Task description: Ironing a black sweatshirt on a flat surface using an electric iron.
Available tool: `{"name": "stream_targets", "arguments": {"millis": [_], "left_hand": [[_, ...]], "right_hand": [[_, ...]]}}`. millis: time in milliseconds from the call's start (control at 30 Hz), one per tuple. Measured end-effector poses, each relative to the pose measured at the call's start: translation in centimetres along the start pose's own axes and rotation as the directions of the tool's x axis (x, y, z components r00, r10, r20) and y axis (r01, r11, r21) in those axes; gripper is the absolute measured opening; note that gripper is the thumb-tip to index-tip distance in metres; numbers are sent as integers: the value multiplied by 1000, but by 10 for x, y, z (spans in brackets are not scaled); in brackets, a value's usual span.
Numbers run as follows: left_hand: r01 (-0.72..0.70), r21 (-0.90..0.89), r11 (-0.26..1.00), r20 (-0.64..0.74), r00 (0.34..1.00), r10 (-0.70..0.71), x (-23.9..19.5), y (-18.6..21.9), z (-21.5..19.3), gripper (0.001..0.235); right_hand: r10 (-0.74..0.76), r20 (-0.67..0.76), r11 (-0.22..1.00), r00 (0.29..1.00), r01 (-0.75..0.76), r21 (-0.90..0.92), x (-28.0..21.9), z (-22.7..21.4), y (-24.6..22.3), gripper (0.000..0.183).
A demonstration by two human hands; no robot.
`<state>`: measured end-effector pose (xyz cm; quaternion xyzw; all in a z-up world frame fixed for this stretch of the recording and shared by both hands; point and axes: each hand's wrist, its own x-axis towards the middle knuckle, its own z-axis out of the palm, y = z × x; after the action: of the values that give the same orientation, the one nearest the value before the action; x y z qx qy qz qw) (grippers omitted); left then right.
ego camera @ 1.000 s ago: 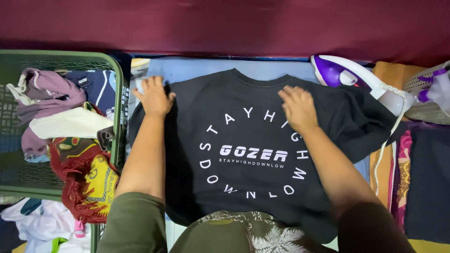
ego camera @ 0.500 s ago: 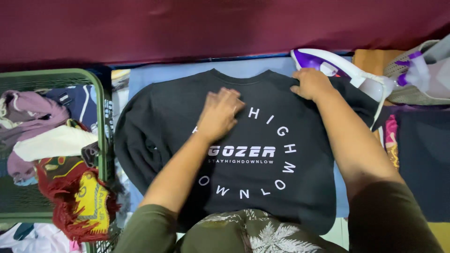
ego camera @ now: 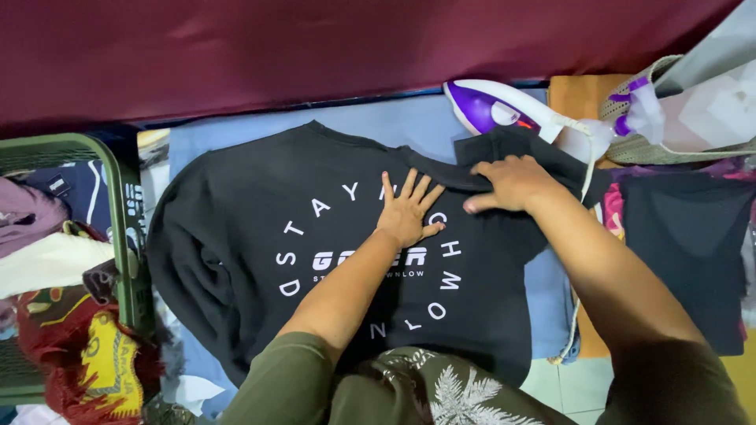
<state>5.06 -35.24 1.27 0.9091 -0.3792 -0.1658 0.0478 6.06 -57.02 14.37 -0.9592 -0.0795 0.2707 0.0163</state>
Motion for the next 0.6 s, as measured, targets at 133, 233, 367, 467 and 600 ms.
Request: {"name": "stream_targets", "arguments": {"millis": [133,233,367,467,600], "left_hand": [[9,-2,1000,-170,985,-9,4,3,5,91],[59,14,998,-19,998,-59,2,9,-3,88],[80,6,997,-91,993,-79,10,13,1,89],[80,2,997,-63,995,-80,15,15,-5,88],[72,20,997,-56,996,-71,19,23,-9,87]], "right_hand": [[45,-25,999,999,-45,3,13,47,54,49],[73,458,786,886,-334,520,-9,17,50,41],[52,-420,997,906,-74,-37,-18,43,66,20],[-121,-457,952,881,-26,-303,-27,53,61,31],[-160,-347,854,924,-47,-518,-37,69,70,38]]}}
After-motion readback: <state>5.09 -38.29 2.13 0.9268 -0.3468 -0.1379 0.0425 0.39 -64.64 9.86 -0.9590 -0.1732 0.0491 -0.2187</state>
